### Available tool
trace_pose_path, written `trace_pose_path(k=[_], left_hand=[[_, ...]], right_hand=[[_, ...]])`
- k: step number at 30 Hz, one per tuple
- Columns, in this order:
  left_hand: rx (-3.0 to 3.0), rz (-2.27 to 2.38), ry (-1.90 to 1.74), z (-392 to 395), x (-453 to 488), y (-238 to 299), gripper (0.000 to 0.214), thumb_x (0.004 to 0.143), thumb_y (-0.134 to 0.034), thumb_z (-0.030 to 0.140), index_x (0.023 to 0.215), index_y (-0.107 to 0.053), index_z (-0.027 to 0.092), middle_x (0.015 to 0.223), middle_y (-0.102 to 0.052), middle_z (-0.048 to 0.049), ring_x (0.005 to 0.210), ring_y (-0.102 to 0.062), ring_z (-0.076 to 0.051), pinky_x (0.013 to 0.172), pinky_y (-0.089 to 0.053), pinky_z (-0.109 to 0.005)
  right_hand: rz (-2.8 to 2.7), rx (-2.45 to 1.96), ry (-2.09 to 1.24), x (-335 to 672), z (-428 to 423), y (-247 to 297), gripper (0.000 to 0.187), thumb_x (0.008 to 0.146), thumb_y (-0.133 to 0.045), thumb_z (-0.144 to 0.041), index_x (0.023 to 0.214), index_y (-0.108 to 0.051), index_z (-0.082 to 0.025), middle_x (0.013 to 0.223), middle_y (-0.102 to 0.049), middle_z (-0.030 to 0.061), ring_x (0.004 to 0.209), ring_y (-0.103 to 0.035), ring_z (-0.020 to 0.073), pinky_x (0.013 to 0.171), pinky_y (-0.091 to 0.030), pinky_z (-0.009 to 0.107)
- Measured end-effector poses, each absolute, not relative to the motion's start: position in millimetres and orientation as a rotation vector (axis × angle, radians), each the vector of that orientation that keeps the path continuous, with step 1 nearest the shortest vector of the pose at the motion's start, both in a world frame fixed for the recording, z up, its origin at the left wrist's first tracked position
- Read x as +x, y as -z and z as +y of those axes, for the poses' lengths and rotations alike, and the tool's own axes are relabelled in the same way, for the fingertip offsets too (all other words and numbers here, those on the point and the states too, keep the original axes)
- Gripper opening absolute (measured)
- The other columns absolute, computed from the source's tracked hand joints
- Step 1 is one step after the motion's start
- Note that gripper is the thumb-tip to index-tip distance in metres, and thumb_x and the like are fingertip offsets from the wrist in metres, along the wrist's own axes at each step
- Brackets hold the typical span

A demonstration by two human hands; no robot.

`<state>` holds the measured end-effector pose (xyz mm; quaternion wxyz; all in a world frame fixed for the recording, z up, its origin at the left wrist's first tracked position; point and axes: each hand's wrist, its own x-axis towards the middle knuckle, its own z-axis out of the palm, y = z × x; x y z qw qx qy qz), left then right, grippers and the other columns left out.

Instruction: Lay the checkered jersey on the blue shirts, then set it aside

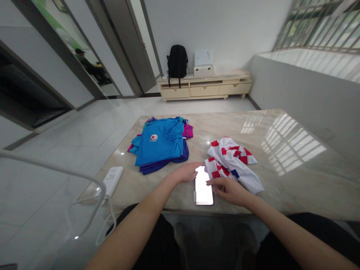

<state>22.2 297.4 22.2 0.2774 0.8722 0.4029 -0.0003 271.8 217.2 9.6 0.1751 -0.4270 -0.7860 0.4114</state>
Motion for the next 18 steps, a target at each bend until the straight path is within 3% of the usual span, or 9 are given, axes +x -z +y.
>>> trace_pose_path(k=[18], left_hand=[[2.328,1.084,-0.005,297.2,23.1,-24.1,0.059,0.095,-0.052,0.014,0.153,-0.046,0.02,0.154,-0.054,-0.0113,0.138,-0.055,-0.026,0.115,-0.043,-0.039]], right_hand=[[-2.234,-1.144,-1.256,273.1,217.8,-10.2,0.034,0.094,-0.058,-0.023,0.124,-0.074,-0.024,0.108,-0.081,0.0038,0.08,-0.074,0.0194,0.07,-0.053,0.029]])
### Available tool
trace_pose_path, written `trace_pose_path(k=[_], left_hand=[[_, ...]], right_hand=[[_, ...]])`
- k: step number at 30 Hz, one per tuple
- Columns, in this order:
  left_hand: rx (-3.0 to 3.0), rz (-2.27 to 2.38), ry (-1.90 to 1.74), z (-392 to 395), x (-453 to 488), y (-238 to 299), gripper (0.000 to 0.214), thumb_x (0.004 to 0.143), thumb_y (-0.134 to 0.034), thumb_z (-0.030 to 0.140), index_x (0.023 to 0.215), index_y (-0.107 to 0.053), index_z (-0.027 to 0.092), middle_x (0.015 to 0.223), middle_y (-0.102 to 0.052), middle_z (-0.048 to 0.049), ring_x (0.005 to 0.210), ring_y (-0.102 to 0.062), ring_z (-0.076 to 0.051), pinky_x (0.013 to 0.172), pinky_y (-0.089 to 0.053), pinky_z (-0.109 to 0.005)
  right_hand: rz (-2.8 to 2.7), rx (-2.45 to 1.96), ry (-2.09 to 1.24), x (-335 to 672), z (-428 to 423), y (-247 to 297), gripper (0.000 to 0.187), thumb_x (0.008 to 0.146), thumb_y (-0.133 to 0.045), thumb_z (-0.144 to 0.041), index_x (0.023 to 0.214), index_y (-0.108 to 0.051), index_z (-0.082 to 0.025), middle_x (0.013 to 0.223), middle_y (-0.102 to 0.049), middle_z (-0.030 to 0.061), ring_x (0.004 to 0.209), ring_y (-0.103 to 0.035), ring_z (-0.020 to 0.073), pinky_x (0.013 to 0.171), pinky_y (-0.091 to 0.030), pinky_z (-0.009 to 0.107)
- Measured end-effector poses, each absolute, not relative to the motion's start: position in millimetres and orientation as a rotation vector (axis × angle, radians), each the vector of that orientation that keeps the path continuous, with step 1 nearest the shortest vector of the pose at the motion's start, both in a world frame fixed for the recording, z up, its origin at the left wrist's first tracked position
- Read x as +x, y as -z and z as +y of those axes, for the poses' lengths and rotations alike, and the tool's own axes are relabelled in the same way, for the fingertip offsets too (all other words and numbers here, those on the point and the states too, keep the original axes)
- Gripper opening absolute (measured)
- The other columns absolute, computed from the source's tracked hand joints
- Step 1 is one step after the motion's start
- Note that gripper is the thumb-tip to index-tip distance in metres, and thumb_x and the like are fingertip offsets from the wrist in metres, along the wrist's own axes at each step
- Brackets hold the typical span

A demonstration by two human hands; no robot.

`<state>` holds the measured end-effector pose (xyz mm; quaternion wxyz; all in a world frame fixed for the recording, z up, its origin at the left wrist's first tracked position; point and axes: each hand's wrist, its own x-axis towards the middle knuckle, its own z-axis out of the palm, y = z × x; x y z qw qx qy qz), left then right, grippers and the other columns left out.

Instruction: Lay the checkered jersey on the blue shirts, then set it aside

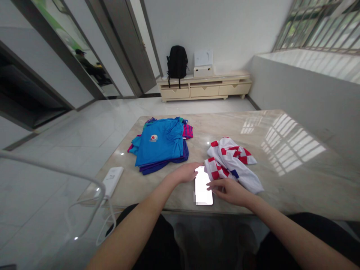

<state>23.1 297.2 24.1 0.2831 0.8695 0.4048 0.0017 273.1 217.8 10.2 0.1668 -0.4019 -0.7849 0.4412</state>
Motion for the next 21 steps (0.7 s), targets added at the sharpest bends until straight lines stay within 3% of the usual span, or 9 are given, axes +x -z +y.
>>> trace_pose_path(k=[14,21], left_hand=[[2.331,1.084,-0.004,296.9,22.3,-21.9,0.057,0.096,-0.05,0.016,0.153,-0.045,0.02,0.154,-0.054,-0.0114,0.138,-0.055,-0.026,0.116,-0.042,-0.039],[2.329,1.084,-0.019,297.6,22.4,-24.1,0.058,0.094,-0.051,0.015,0.152,-0.047,0.018,0.154,-0.055,-0.0118,0.138,-0.055,-0.026,0.116,-0.042,-0.039]], right_hand=[[-2.22,-1.133,-1.281,273.8,219.6,-9.4,0.033,0.094,-0.058,-0.024,0.123,-0.074,-0.022,0.103,-0.081,0.0038,0.077,-0.071,0.0182,0.067,-0.05,0.027],[-2.23,-1.253,-1.086,272.3,219.4,-9.7,0.038,0.093,-0.056,-0.023,0.126,-0.073,-0.024,0.111,-0.079,0.005,0.08,-0.071,0.0205,0.071,-0.051,0.031]])
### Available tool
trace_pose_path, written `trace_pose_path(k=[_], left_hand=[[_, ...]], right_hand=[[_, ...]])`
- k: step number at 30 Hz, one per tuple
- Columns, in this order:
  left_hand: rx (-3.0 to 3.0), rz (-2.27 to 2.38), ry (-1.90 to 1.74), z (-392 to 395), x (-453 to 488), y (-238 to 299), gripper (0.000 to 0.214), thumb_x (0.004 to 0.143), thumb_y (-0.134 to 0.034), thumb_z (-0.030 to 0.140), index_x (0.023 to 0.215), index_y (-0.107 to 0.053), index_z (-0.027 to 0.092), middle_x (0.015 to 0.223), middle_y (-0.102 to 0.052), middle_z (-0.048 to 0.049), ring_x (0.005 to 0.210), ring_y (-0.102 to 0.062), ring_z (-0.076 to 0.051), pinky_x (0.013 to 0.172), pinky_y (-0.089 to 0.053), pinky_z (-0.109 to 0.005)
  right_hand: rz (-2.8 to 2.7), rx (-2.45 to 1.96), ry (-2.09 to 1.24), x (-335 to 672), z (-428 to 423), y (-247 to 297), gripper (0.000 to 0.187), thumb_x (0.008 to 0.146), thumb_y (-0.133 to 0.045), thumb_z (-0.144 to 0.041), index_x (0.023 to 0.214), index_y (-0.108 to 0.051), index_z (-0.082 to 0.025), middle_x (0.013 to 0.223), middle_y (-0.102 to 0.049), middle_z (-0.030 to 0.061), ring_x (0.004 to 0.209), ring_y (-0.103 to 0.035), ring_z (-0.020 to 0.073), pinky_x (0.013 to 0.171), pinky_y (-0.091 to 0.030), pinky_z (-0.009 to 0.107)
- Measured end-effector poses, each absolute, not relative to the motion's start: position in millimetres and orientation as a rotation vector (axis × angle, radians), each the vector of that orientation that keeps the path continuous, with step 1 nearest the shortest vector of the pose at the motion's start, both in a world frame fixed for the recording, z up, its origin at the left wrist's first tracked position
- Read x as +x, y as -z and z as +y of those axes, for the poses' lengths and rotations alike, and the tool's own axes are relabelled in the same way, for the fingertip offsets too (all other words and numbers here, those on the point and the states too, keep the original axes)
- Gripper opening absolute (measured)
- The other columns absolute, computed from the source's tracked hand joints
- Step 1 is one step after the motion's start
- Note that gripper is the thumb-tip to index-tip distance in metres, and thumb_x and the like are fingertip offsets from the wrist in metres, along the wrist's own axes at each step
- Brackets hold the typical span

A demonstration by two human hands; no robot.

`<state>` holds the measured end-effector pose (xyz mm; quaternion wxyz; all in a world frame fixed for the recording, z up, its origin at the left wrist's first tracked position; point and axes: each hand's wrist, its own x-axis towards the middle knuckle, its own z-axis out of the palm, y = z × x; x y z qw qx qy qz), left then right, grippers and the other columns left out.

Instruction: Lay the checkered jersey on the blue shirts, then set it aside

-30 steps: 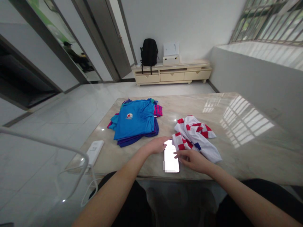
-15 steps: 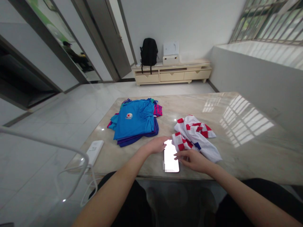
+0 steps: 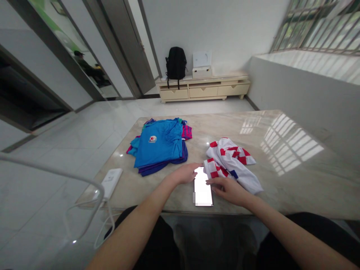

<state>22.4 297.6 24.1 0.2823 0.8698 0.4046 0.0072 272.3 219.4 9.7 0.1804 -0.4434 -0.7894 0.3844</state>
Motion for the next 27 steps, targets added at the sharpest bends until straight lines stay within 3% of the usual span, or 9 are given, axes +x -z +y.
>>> trace_pose_path(k=[6,10,12,16,20,27], left_hand=[[2.336,1.1,-0.033,296.6,23.4,-24.7,0.058,0.095,-0.051,0.015,0.152,-0.048,0.019,0.153,-0.056,-0.0103,0.137,-0.056,-0.024,0.116,-0.042,-0.036],[2.354,1.138,-0.049,297.6,26.0,-23.5,0.054,0.097,-0.049,0.015,0.15,-0.051,0.018,0.153,-0.056,-0.0098,0.137,-0.056,-0.024,0.116,-0.042,-0.036],[2.37,1.174,-0.066,299.4,28.1,-22.9,0.052,0.096,-0.048,0.012,0.147,-0.054,0.017,0.15,-0.059,-0.0105,0.136,-0.057,-0.024,0.116,-0.042,-0.037],[2.389,1.351,-0.166,305.2,32.5,-27.8,0.046,0.098,-0.044,0.011,0.141,-0.061,0.011,0.143,-0.065,-0.0161,0.13,-0.062,-0.028,0.113,-0.045,-0.042],[2.345,1.581,-0.359,308.4,31.5,-47.7,0.043,0.097,-0.043,0.01,0.134,-0.066,0.012,0.134,-0.07,-0.0162,0.123,-0.066,-0.028,0.106,-0.051,-0.042],[2.246,1.741,-0.757,301.2,11.0,-91.9,0.038,0.099,-0.042,0.011,0.125,-0.07,0.012,0.126,-0.074,-0.0143,0.118,-0.068,-0.029,0.106,-0.05,-0.042]], right_hand=[[-2.125,-1.237,-0.867,275.6,226.8,-15.1,0.039,0.095,-0.05,-0.02,0.129,-0.07,-0.024,0.128,-0.073,0.0067,0.095,-0.071,0.0211,0.083,-0.054,0.033],[-2.206,-1.419,-0.65,279.9,231.8,-8.1,0.057,0.091,-0.056,-0.019,0.148,-0.055,-0.026,0.151,-0.055,0.009,0.083,-0.07,0.0176,0.072,-0.053,0.031],[-2.286,-1.549,-0.519,283.1,235.2,-4.6,0.059,0.09,-0.059,-0.02,0.148,-0.055,-0.027,0.141,-0.062,0.0092,0.086,-0.071,0.0203,0.068,-0.051,0.031],[-2.286,-1.686,-0.351,298.1,247.5,-11.6,0.026,0.092,-0.058,-0.022,0.107,-0.079,-0.025,0.102,-0.073,0.0062,0.087,-0.071,0.0232,0.066,-0.048,0.03],[-1.943,-1.707,-0.218,326.2,261.6,-37.8,0.028,0.095,-0.054,-0.028,0.108,-0.079,-0.023,0.104,-0.073,0.0063,0.084,-0.069,0.0217,0.07,-0.052,0.032],[-1.039,-1.3,-0.179,373.2,258.5,-92.1,0.024,0.084,-0.073,-0.04,0.098,-0.08,-0.021,0.092,-0.074,0.0028,0.079,-0.068,0.0179,0.067,-0.059,0.03]])
